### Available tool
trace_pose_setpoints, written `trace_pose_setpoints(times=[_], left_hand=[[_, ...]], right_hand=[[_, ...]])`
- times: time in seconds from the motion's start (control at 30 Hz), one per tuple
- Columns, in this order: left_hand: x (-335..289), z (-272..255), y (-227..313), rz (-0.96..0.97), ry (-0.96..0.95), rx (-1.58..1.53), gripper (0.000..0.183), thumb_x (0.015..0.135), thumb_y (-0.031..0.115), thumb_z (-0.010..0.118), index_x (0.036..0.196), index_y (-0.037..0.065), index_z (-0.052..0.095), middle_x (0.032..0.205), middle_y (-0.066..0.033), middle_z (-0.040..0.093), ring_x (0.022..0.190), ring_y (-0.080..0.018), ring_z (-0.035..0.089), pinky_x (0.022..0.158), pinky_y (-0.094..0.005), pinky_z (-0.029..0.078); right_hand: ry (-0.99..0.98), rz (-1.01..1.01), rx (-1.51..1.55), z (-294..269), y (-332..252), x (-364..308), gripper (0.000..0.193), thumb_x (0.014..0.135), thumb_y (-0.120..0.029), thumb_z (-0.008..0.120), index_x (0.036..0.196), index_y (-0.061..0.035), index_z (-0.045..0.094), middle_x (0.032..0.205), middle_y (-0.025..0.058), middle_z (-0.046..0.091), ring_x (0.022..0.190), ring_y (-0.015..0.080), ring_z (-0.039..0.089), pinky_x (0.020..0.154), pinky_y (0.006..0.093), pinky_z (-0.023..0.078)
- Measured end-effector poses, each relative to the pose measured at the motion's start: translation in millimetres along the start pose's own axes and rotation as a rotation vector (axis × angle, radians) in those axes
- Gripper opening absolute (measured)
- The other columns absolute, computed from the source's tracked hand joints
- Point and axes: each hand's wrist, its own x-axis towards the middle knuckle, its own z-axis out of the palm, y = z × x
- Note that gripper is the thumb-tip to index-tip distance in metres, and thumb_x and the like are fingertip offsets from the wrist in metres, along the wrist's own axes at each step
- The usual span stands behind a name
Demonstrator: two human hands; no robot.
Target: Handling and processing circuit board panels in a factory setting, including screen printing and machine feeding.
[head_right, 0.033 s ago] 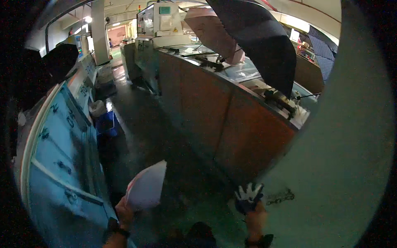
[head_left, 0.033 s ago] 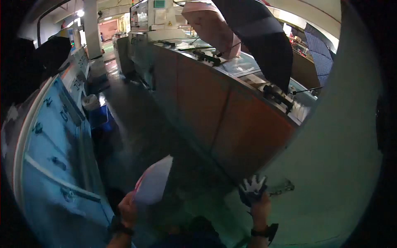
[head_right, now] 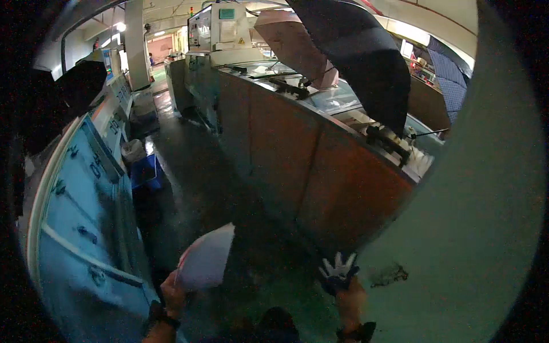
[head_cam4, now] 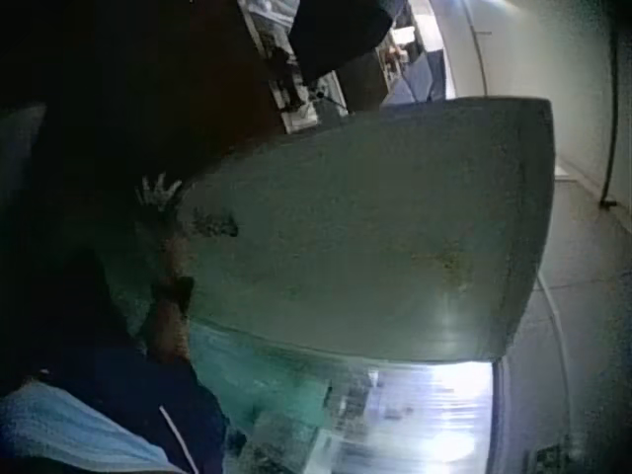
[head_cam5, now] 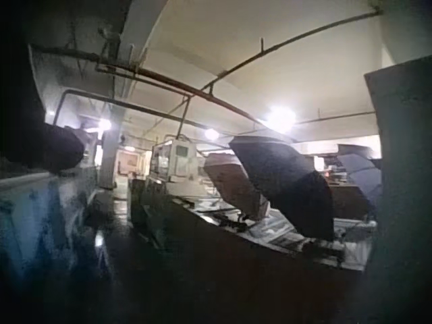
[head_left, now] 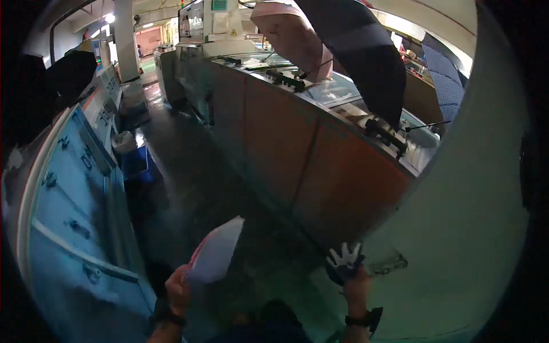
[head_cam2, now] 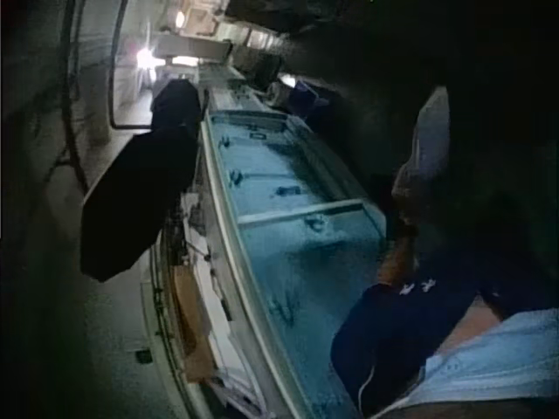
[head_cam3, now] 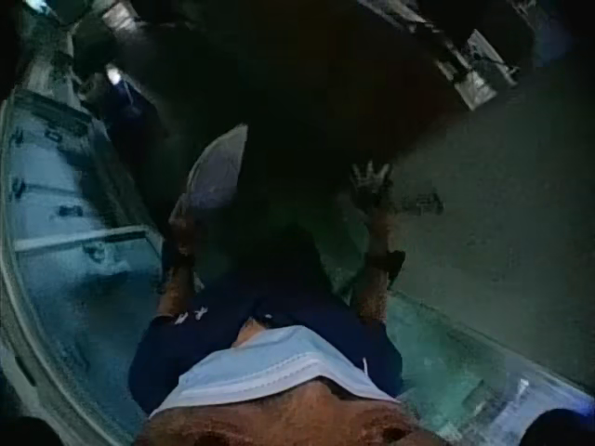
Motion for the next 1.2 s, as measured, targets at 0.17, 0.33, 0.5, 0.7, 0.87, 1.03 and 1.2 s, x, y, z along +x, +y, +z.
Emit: trace_pose_setpoints(times=[0.17,0.33,0.5,0.7,0.87,1.03,1.2], left_hand=[[76,46,-16,-0.009,-0.177,0.127,0.032,0.095,0.031,0.057,0.102,0.002,0.068,0.089,-0.0156,0.069,0.082,-0.0252,0.069,0.072,-0.0358,0.052],[171,78,-15,0.006,-0.174,0.010,0.021,0.089,0.020,0.063,0.101,0.003,0.068,0.089,-0.0145,0.070,0.082,-0.0273,0.068,0.069,-0.0365,0.052],[245,108,-61,0.300,-0.193,0.351,0.030,0.092,0.035,0.061,0.101,0.007,0.068,0.088,-0.0146,0.069,0.080,-0.0302,0.068,0.069,-0.0386,0.052],[321,151,-133,-0.224,-0.291,0.141,0.048,0.098,0.047,0.049,0.104,0.003,0.067,0.089,-0.0162,0.069,0.082,-0.0332,0.067,0.071,-0.0400,0.052],[417,163,-187,-0.099,-0.490,-0.052,0.060,0.099,0.054,0.039,0.103,0.002,0.068,0.091,-0.0159,0.069,0.086,-0.0320,0.068,0.075,-0.0377,0.052],[522,136,-234,0.013,-0.440,-0.047,0.043,0.100,0.040,0.048,0.105,0.003,0.069,0.093,-0.0138,0.071,0.086,-0.0271,0.069,0.077,-0.0360,0.053],[591,103,-287,-0.162,-0.461,0.048,0.022,0.094,0.016,0.059,0.111,0.007,0.068,0.100,-0.0123,0.072,0.093,-0.0247,0.070,0.080,-0.0343,0.054]], right_hand=[[-0.297,0.163,-0.397,105,23,70,0.026,0.080,-0.015,0.063,0.101,0.0007,0.065,0.083,0.0193,0.068,0.080,0.0390,0.067,0.075,0.0459,0.053],[-0.384,-0.021,-0.931,170,47,135,0.027,0.080,-0.025,0.065,0.096,-0.0042,0.069,0.091,0.0189,0.070,0.086,0.0358,0.068,0.080,0.0501,0.053],[-0.558,0.170,-1.133,189,120,164,0.032,0.075,-0.038,0.068,0.090,-0.0104,0.072,0.092,0.0130,0.071,0.083,0.0299,0.069,0.080,0.0450,0.052],[-0.820,0.519,-1.149,180,182,143,0.032,0.080,-0.036,0.064,0.097,-0.0098,0.073,0.096,0.0156,0.071,0.087,0.0281,0.070,0.084,0.0470,0.051],[-0.892,0.862,-1.045,192,126,126,0.033,0.080,-0.036,0.065,0.098,-0.0093,0.073,0.096,0.0157,0.071,0.088,0.0279,0.069,0.083,0.0460,0.051],[-0.722,0.856,-0.982,277,48,152,0.034,0.081,-0.036,0.065,0.100,-0.0088,0.072,0.096,0.0159,0.071,0.088,0.0277,0.069,0.083,0.0450,0.051],[-0.618,0.618,-0.809,417,-41,247,0.035,0.081,-0.037,0.065,0.102,-0.0083,0.071,0.096,0.0160,0.071,0.088,0.0275,0.069,0.083,0.0439,0.052]])
